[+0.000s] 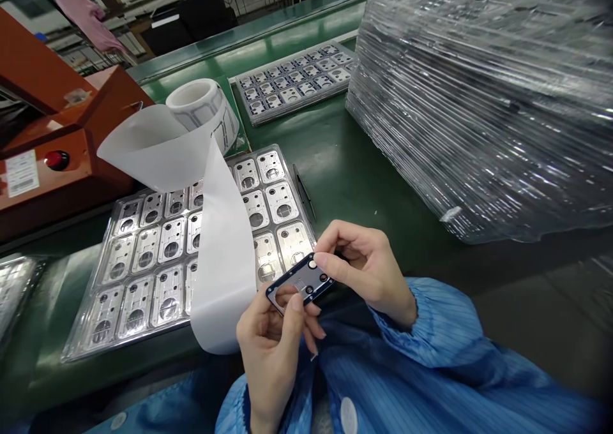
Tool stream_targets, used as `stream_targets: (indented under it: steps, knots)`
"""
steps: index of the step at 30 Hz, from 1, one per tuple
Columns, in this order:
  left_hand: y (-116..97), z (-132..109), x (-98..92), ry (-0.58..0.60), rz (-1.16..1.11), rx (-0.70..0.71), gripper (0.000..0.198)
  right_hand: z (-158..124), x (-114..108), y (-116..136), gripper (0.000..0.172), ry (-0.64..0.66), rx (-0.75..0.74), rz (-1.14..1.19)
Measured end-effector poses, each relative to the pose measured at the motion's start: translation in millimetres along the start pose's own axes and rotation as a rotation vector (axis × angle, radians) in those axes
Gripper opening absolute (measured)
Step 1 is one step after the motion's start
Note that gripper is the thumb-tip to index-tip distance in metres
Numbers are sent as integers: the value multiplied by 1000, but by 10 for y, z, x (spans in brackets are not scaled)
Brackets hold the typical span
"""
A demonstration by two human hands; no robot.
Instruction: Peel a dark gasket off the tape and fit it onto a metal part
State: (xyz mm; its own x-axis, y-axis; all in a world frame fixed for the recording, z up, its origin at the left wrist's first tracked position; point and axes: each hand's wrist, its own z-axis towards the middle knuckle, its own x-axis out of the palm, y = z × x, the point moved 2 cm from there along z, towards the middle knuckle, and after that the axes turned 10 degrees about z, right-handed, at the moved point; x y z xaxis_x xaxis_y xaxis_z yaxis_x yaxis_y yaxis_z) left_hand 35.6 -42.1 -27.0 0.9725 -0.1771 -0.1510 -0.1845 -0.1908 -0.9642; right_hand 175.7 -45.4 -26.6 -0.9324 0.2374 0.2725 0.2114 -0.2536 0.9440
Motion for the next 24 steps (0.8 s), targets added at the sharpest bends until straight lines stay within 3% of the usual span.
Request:
stream_targets:
  steps: [6, 24]
  knots:
    - [-8, 7, -7, 6, 68, 14, 31, -5, 7, 21, 5, 57, -76, -76]
    - [-33, 7, 43, -74, 4, 21, 18, -8, 24, 2, 11, 68, -92, -108]
